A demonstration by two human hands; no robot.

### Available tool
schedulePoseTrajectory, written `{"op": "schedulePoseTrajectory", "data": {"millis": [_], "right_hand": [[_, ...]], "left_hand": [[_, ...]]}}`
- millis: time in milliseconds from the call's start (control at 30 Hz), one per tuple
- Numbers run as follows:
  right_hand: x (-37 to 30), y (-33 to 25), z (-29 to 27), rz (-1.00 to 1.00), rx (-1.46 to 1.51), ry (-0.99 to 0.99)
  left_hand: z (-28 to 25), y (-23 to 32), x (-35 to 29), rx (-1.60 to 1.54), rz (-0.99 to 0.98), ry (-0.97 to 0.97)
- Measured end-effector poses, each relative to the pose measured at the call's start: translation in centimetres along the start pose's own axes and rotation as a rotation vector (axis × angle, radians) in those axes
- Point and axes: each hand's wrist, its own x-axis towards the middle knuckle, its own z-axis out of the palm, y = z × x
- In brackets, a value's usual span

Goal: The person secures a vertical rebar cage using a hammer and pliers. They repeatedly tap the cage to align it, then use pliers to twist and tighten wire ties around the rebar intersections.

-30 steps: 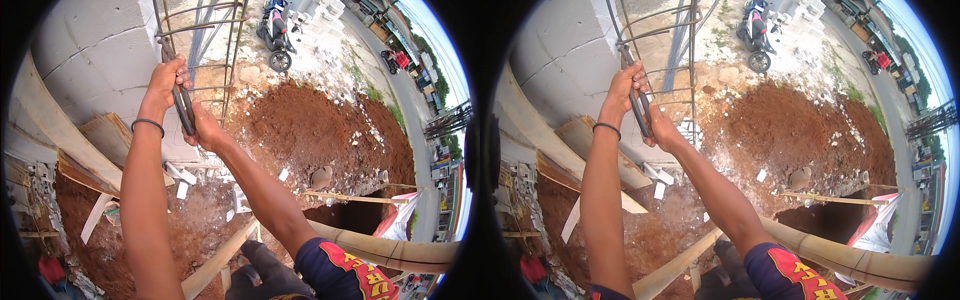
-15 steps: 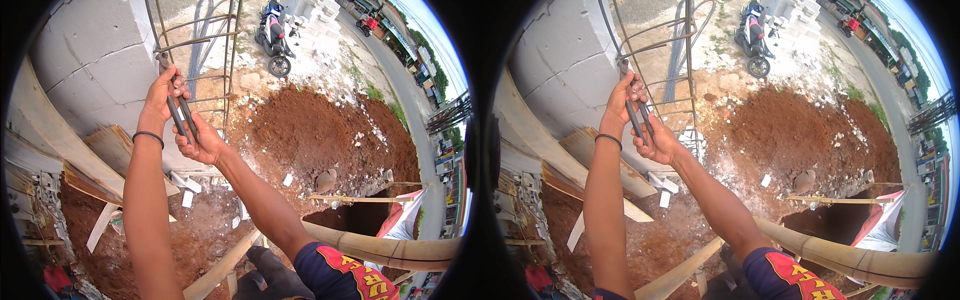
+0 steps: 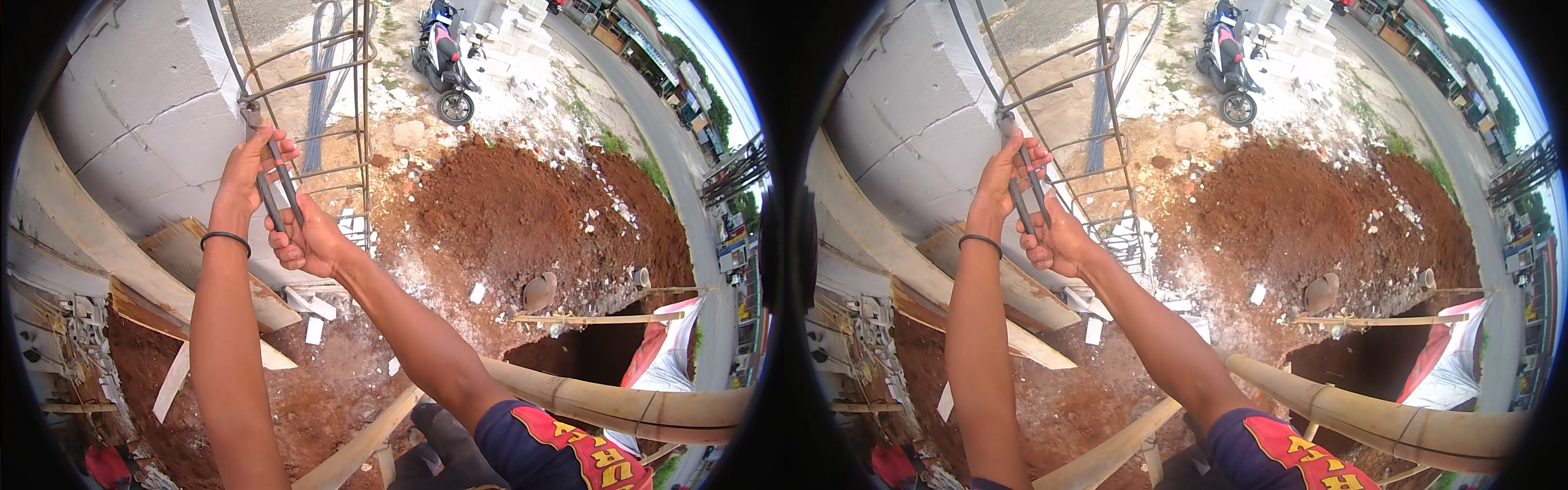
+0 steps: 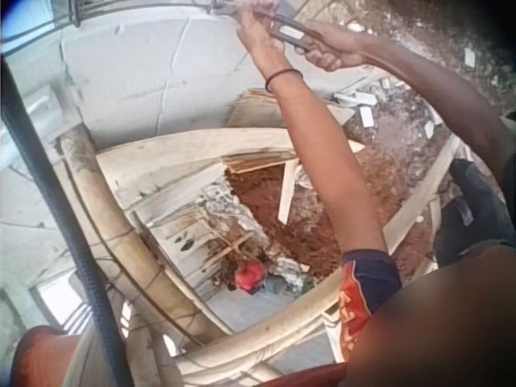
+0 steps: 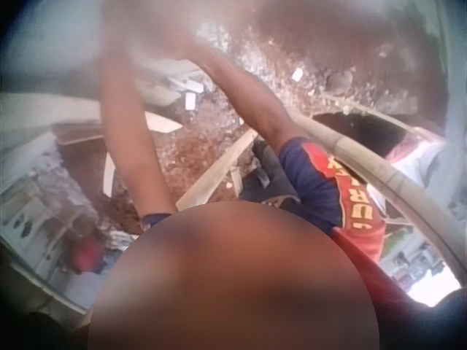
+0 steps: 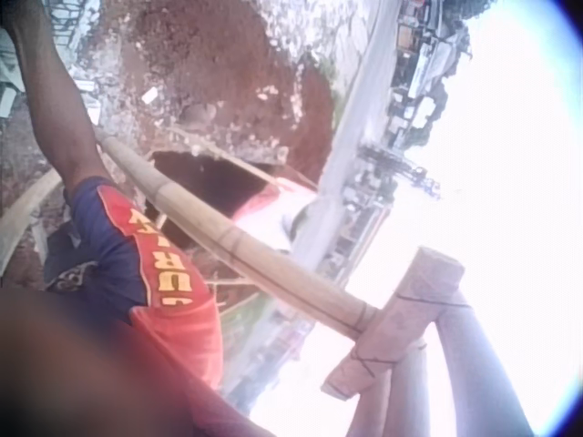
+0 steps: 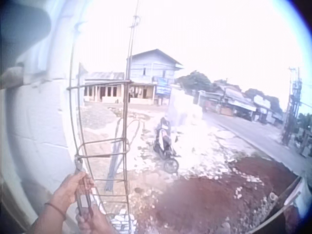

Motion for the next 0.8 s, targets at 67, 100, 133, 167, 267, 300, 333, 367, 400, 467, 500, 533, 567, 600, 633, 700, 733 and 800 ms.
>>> {"op": "schedulePoseTrajectory", "data": {"millis": [67,100,133,167,267,300,333,367,400,467,500,533,567,600,633,700,733,800], "right_hand": [[-0.1,-0.5,-0.6,0.028,0.045,-0.063],[0.0,-0.6,-0.7,0.036,0.068,-0.052],[0.1,-0.5,-0.7,-0.067,-0.111,0.035],[0.3,-0.2,-0.6,-0.176,-0.299,0.185],[0.9,1.4,0.2,-0.451,-0.833,0.683],[1.2,2.0,0.5,-0.479,-0.998,0.753],[1.4,2.5,0.9,-0.507,-1.152,0.861],[1.5,2.8,1.1,-0.527,-1.317,0.935],[1.6,2.8,1.2,-0.652,-1.336,0.926],[1.6,2.4,1.0,-0.502,-1.073,0.776],[1.4,2.0,0.7,-0.44,-0.941,0.685],[1.1,1.4,0.2,-0.302,-0.606,0.469],[0.7,0.8,-0.3,-0.166,-0.269,0.25],[0.4,0.3,-0.6,-0.014,0.055,0.065],[0.4,-0.1,-0.9,0.015,0.077,0.001],[0.4,-0.5,-1.0,0.09,0.1,-0.02],[0.1,-0.7,-1.0,0.037,-0.106,0.054],[0.2,-0.2,-0.3,-0.253,-0.464,0.364]], "left_hand": [[-0.5,-0.4,0.4,-0.228,-0.02,-0.237],[-0.7,-0.6,0.7,-0.321,-0.04,-0.357],[-0.7,-0.9,1.1,-0.363,-0.064,-0.33],[-0.7,-1.1,1.4,-0.241,-0.061,-0.219],[0.4,-1.3,2.0,0.163,0.007,0.133],[1.1,-1.1,2.1,0.339,0.061,0.231],[1.9,-0.9,2.2,0.523,0.097,0.369],[2.5,-0.6,2.0,0.721,0.087,0.467],[2.7,-0.3,1.6,0.816,0.068,0.46],[2.2,0.4,0.8,0.758,-0.007,0.322],[1.6,0.5,0.4,0.731,-0.027,0.262],[1.1,0.3,0.2,0.487,-0.053,0.181],[0.4,0.1,0.2,0.239,-0.043,0.129],[-0.3,-0.3,0.2,-0.018,-0.011,0.039],[-0.9,-0.6,0.5,-0.138,-0.044,-0.082],[-1.5,-1.2,1.6,-0.362,-0.097,-0.33],[-1.5,-1.3,2.2,-0.279,-0.059,-0.298],[-0.7,-1.6,2.7,-0.01,-0.023,-0.061]]}}
